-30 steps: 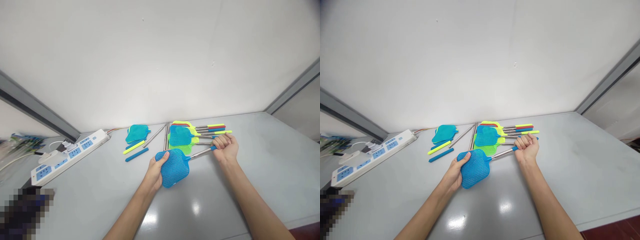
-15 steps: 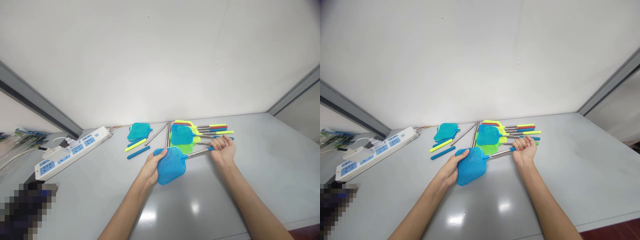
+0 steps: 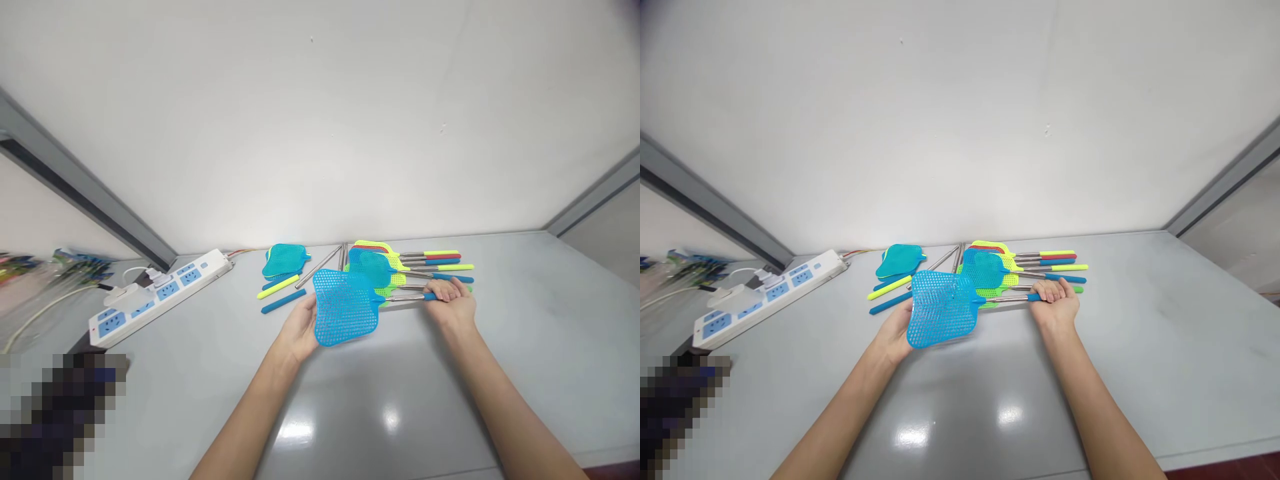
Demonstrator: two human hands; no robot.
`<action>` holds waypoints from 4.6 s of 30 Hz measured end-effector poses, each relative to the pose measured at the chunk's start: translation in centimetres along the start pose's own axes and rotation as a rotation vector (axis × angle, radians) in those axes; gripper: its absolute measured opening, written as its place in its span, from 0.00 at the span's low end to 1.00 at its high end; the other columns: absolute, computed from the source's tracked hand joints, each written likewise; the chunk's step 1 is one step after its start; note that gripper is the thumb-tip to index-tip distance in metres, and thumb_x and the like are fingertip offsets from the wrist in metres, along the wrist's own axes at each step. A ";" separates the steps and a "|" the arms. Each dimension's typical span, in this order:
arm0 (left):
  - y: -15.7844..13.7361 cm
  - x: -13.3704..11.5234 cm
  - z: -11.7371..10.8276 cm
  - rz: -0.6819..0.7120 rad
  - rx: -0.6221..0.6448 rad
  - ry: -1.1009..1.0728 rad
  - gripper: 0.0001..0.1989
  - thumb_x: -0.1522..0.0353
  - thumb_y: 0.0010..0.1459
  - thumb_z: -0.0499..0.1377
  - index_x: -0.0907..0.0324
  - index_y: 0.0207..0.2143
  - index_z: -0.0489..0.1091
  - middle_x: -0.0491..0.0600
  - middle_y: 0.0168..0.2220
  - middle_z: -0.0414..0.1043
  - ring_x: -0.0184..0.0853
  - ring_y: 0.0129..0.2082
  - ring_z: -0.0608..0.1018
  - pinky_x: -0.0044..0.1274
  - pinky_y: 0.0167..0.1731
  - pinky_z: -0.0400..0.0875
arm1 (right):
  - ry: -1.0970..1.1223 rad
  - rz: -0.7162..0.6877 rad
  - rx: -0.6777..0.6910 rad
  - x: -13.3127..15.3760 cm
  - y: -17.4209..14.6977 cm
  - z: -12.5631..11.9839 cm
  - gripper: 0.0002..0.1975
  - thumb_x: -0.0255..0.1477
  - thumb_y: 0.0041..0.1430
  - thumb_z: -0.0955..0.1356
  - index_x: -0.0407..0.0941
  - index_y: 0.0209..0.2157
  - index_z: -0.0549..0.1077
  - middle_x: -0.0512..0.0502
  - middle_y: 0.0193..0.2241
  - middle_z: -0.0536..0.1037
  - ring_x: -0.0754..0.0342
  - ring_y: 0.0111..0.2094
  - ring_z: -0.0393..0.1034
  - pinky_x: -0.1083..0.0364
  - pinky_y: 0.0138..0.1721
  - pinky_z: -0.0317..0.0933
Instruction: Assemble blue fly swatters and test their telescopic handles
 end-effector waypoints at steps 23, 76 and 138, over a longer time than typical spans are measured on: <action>0.7 3.2 0.6 0.616 -0.422 0.161 0.15 0.59 0.51 0.53 0.64 0.30 0.68 0.49 0.24 0.70 0.30 0.21 0.71 0.24 0.26 0.65 | -0.072 0.235 0.191 -4.8 -3.2 0.4 0.17 0.31 0.54 0.59 0.44 0.16 0.47 0.57 0.13 0.50 0.62 0.16 0.51 0.59 0.20 0.54; -1.3 0.7 0.6 0.977 -0.473 -0.077 0.15 0.58 0.56 0.45 0.59 0.29 0.61 0.42 0.18 0.62 0.27 0.18 0.67 0.20 0.23 0.63 | -0.955 0.777 0.414 -5.9 -6.0 1.6 0.22 0.43 0.54 0.58 0.39 0.37 0.68 0.37 0.33 0.74 0.49 0.33 0.71 0.51 0.34 0.63; 1.1 1.9 -1.0 0.702 -0.435 0.044 0.20 0.53 0.54 0.46 0.60 0.22 0.57 0.40 0.11 0.57 0.28 0.13 0.67 0.19 0.18 0.60 | -0.926 1.234 0.396 -10.7 -10.9 -3.4 0.16 0.44 0.54 0.58 0.45 0.25 0.58 0.60 0.10 0.49 0.66 0.09 0.34 0.66 0.04 0.34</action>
Point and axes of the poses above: each hand's wrist, its own y-axis towards the middle knuckle, its own z-axis out of the palm, x = y × z, the point moved 2 cm from there along y, towards the middle knuckle
